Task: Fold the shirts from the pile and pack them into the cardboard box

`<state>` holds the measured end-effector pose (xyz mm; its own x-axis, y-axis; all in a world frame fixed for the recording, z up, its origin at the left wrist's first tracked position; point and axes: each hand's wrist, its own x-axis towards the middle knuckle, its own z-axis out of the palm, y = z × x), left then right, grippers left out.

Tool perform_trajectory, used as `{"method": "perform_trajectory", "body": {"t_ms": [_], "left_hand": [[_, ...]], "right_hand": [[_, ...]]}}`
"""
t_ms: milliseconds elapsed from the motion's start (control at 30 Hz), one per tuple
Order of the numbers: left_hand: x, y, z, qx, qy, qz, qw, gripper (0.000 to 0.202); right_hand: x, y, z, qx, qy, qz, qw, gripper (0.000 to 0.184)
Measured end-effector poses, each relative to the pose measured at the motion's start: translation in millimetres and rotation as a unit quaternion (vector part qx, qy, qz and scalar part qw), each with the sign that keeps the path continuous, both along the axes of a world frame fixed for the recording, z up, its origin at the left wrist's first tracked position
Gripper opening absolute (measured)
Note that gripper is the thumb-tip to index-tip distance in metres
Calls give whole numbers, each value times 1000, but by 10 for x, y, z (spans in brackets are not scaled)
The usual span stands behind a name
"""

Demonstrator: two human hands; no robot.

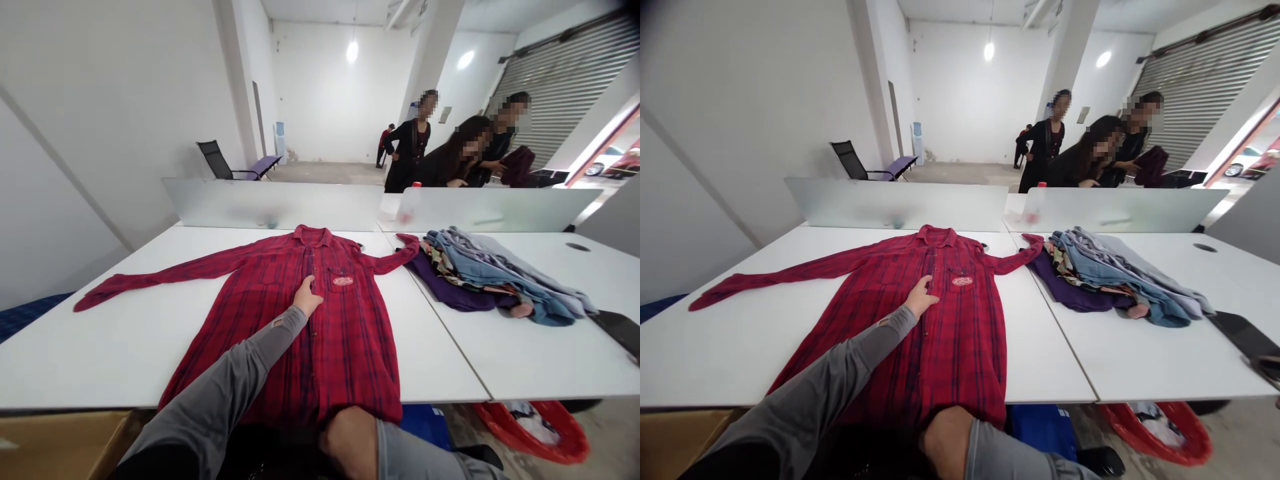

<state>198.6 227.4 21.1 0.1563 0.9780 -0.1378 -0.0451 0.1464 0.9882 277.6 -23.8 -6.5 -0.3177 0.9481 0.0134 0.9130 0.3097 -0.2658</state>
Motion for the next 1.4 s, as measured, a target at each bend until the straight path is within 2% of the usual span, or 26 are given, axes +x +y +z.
{"method": "perform_trajectory", "body": {"t_ms": [100,200,267,333,400,433,500,567,667,767,967,1100,1233,1300,1400], "left_hand": [[6,84,63,10,10,2,1000,71],[1,142,124,17,16,-5,1000,62],[-2,183,156,22,14,-15,1000,61],[1,242,174,30,10,-22,999,61],[19,330,174,39,8,-19,999,59],[37,387,169,44,7,-15,999,57],[93,530,150,51,6,-8,999,55],[177,709,128,55,4,-4,998,52],[325,1018,100,56,1,2,998,39],[454,1323,90,55,6,8,998,18],[568,1737,124,97,39,24,994,20],[508,1785,126,162,95,39,982,22],[378,1710,121,229,199,58,951,31],[286,1700,147,259,259,57,929,33],[9,1789,211,284,349,50,892,40]], "right_hand": [[74,181,361,-55,11,134,989,11],[100,609,852,-115,67,263,956,20],[108,973,1105,-113,129,296,940,21],[179,1352,1208,-47,213,252,943,22],[370,1705,1150,57,308,129,941,23],[513,1861,1074,108,353,56,928,22],[866,2117,869,191,423,-75,882,23],[1235,2289,663,234,463,-165,839,26],[1645,2400,471,245,495,-242,798,31],[1792,2405,441,249,508,-259,783,31],[1722,2354,492,221,474,-231,820,29],[1714,2351,481,209,473,-231,824,30],[1735,2364,452,201,463,-236,830,31],[1755,2372,431,218,417,-249,846,30],[1800,2402,371,293,296,-245,875,29]]}}
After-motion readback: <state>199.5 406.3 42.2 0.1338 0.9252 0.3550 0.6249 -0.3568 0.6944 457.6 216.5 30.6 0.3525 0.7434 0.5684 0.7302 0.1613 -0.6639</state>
